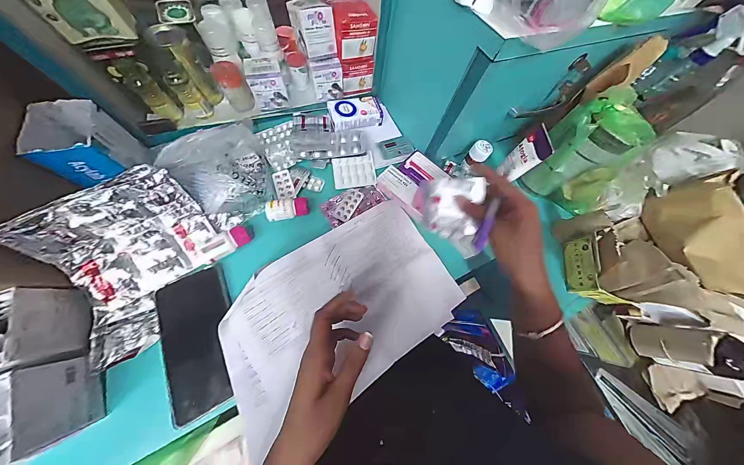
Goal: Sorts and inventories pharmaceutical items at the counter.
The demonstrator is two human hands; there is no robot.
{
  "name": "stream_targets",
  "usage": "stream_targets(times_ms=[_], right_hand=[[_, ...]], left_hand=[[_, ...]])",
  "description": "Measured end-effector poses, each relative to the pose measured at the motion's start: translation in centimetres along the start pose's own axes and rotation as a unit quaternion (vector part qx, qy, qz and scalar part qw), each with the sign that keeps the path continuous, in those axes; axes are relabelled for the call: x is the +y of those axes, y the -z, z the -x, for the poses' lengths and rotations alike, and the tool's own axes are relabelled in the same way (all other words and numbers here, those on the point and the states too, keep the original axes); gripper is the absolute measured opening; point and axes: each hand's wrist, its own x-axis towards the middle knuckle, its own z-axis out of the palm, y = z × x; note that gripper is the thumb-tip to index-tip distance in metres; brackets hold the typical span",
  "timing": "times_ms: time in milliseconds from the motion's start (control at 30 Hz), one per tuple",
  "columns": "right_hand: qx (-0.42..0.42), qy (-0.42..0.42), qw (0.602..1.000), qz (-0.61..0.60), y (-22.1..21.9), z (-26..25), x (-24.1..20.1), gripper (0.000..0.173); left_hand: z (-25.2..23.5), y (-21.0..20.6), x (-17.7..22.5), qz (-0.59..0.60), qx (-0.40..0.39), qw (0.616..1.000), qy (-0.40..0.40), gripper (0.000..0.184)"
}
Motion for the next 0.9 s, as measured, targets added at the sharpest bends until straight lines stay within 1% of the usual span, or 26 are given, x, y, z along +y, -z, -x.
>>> stream_targets(times_ms=[33, 100, 167, 267, 333, 400, 433, 467, 500, 533, 567, 600, 633, 667, 700, 733, 767, 800, 833, 900], right_hand=[[0.036, -0.011, 0.997, 0.073, 1.5, -1.0, 0.9, 0.053], [0.067, -0.049, 0.982, 0.168, 3.7, -2.6, 2.4, 0.057], [0.078, -0.087, 0.965, 0.234, 4.3, -3.2, 2.5, 0.057], [0.074, -0.113, 0.939, 0.315, 3.2, -3.3, 1.8, 0.053], [0.083, -0.130, 0.928, 0.339, 2.9, -3.4, 1.5, 0.058], [0.085, -0.129, 0.928, 0.338, 3.3, -3.4, 1.5, 0.064], [0.088, -0.116, 0.933, 0.330, 3.6, -3.2, 1.4, 0.065], [0.101, -0.082, 0.939, 0.317, 3.7, -2.8, 1.5, 0.063], [0.124, -0.025, 0.946, 0.298, 3.6, -2.4, 1.8, 0.058], [0.154, 0.051, 0.950, 0.266, 3.3, -1.9, 2.2, 0.048], [0.184, 0.131, 0.951, 0.213, 2.6, -1.2, 2.7, 0.039], [0.199, 0.188, 0.951, 0.143, 1.7, -0.6, 2.8, 0.035], [0.188, 0.216, 0.956, 0.060, 0.8, 0.0, 2.7, 0.039], [0.146, 0.207, 0.967, -0.024, -0.2, 0.6, 2.3, 0.047], [0.070, 0.164, 0.978, -0.111, -1.4, 1.3, 1.7, 0.059], [-0.014, 0.104, 0.978, -0.181, -2.9, 2.1, 0.9, 0.066], [-0.088, 0.054, 0.969, -0.224, -4.9, 3.0, 0.4, 0.065], [-0.146, 0.027, 0.959, -0.243, -6.9, 3.9, 0.2, 0.055], [-0.185, 0.016, 0.951, -0.246, -8.8, 4.5, 0.0, 0.044], [-0.202, 0.008, 0.956, -0.214, -11.8, 4.9, -0.2, 0.030]], left_hand=[[0.2, 0.3, 0.0, -0.023, -0.021, 1.000, -0.004, 0.045], [0.5, 0.7, 0.0, -0.082, -0.057, 0.995, -0.021, 0.036], [0.7, 0.6, 0.3, -0.145, -0.089, 0.985, -0.030, 0.038], [0.8, 0.4, 0.5, -0.262, -0.130, 0.956, -0.037, 0.045], [0.7, 0.3, 0.2, -0.330, -0.141, 0.932, -0.052, 0.046], [0.6, 0.2, 0.0, -0.378, -0.145, 0.913, -0.054, 0.048], [0.6, 0.2, -0.1, -0.395, -0.151, 0.905, -0.047, 0.050], [0.7, 0.2, -0.1, -0.406, -0.158, 0.899, -0.036, 0.052], [0.7, 0.2, -0.1, -0.411, -0.165, 0.896, -0.027, 0.053], [0.7, 0.1, -0.1, -0.413, -0.169, 0.895, -0.022, 0.054], [0.7, 0.1, -0.1, -0.412, -0.173, 0.894, -0.017, 0.055], [0.8, 0.1, 0.0, -0.410, -0.174, 0.895, -0.014, 0.057], [0.7, 0.1, 0.1, -0.407, -0.173, 0.897, -0.011, 0.058], [0.7, 0.0, 0.2, -0.404, -0.175, 0.898, -0.006, 0.059], [0.6, -0.1, 0.2, -0.403, -0.176, 0.898, -0.004, 0.060], [0.6, -0.1, 0.2, -0.402, -0.178, 0.898, -0.002, 0.061], [0.6, 0.0, 0.2, -0.400, -0.178, 0.899, -0.001, 0.063], [0.5, 0.0, 0.2, -0.399, -0.174, 0.900, -0.003, 0.064], [0.4, 0.1, 0.2, -0.400, -0.175, 0.899, 0.000, 0.066], [0.4, 0.3, 0.2, -0.399, -0.180, 0.899, 0.004, 0.068]])
